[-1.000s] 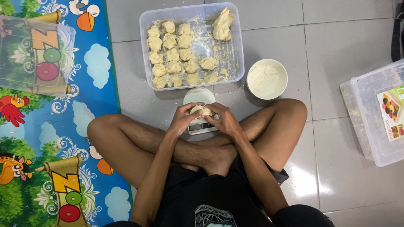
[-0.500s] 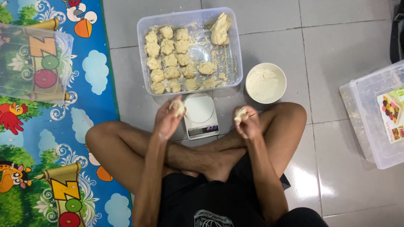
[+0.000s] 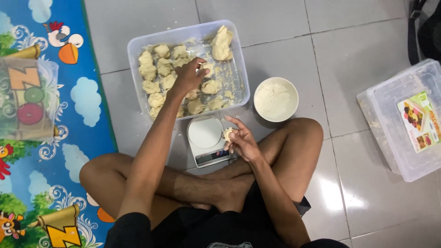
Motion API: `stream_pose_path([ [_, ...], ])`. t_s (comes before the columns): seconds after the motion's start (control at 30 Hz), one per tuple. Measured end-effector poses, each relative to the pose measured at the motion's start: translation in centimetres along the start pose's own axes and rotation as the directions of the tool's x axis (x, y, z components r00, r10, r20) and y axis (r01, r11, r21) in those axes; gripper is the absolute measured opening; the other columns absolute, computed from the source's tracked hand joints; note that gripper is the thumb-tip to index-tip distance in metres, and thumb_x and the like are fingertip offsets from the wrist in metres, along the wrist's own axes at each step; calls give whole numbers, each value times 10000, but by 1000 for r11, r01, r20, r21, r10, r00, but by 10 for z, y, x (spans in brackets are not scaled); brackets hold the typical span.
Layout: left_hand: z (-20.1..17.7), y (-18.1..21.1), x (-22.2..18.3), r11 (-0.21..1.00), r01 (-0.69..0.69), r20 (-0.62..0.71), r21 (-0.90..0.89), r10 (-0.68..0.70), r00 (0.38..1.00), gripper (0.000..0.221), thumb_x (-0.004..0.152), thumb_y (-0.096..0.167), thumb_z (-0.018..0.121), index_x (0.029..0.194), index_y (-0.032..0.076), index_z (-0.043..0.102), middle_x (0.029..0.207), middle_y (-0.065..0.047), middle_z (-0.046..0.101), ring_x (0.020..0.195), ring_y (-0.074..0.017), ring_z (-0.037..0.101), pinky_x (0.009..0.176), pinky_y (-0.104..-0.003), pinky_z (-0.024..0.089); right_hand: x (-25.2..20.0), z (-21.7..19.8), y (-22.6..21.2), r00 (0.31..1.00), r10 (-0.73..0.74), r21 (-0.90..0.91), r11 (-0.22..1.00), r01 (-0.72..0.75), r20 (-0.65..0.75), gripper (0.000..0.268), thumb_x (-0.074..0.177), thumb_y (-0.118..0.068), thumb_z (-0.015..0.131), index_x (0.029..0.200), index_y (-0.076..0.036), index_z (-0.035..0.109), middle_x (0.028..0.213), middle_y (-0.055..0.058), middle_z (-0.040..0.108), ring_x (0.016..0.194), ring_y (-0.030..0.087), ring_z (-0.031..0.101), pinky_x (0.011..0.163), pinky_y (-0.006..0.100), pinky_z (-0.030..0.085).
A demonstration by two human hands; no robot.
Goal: A person sitting on the floor is portioning dough by weighing individual pieces on a digital scale and adjusting their mass.
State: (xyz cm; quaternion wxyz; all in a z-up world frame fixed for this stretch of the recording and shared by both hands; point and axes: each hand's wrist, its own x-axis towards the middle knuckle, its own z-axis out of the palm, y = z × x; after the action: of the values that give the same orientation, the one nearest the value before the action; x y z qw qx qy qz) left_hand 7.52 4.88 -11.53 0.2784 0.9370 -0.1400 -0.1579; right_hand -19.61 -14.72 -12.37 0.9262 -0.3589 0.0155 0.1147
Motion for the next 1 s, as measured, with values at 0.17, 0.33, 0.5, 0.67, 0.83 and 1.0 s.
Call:
stream_pose_path([
  [0.17,2,0,7,982,-77,74,173,65,995,320,1089,353,565,1368,198,591,1251,-73,588,1213,-351,485,965,-634,311,9,1,-6,997,-32,-2,1000,31,-64,581,986,-67,587,1495,67,339,898,241,704,618,302,755,388,276,582],
  [0.33,-6,-21,15,994,-54,174,91,38,984,371,1052,247,629,1412,159,603,1174,-117,587,1240,-407,410,1020,-735,211,13,3,-8,997,-15,26,1000,18,-82,491,990,-71,566,1423,92,401,903,224,693,624,298,753,382,263,571],
  [0.5,-13,-18,10,867,-289,91,407,276,957,280,1065,338,550,1319,270,646,1374,-91,537,1295,-315,382,995,-561,289,12,4,-5,995,51,42,998,-48,-89,484,988,-92,592,1400,118,450,899,255,683,627,327,754,397,283,574],
  [0.67,-15,25,32,918,-248,-87,309,287,954,481,1105,417,518,1431,63,515,1317,-145,483,1219,-301,391,971,-529,319,12,0,3,990,48,17,999,-46,-134,366,997,-63,562,1310,124,535,864,237,699,675,323,762,427,275,565],
  [0.83,11,62,65,997,4,-69,77,2,998,874,1006,681,549,1510,-15,394,1404,-271,537,1349,-437,450,1020,-721,320,10,0,4,986,51,-8,999,-53,-157,315,997,-33,558,1269,125,571,870,246,721,720,331,771,472,291,578],
  [1.0,65,19,125,949,168,-3,-268,-175,985,818,613,517,965,1222,79,639,1210,-146,679,1203,-435,617,902,-676,466,15,24,-16,980,30,-49,998,-40,-197,379,967,-58,619,1300,117,581,1003,270,708,851,354,763,559,364,620],
])
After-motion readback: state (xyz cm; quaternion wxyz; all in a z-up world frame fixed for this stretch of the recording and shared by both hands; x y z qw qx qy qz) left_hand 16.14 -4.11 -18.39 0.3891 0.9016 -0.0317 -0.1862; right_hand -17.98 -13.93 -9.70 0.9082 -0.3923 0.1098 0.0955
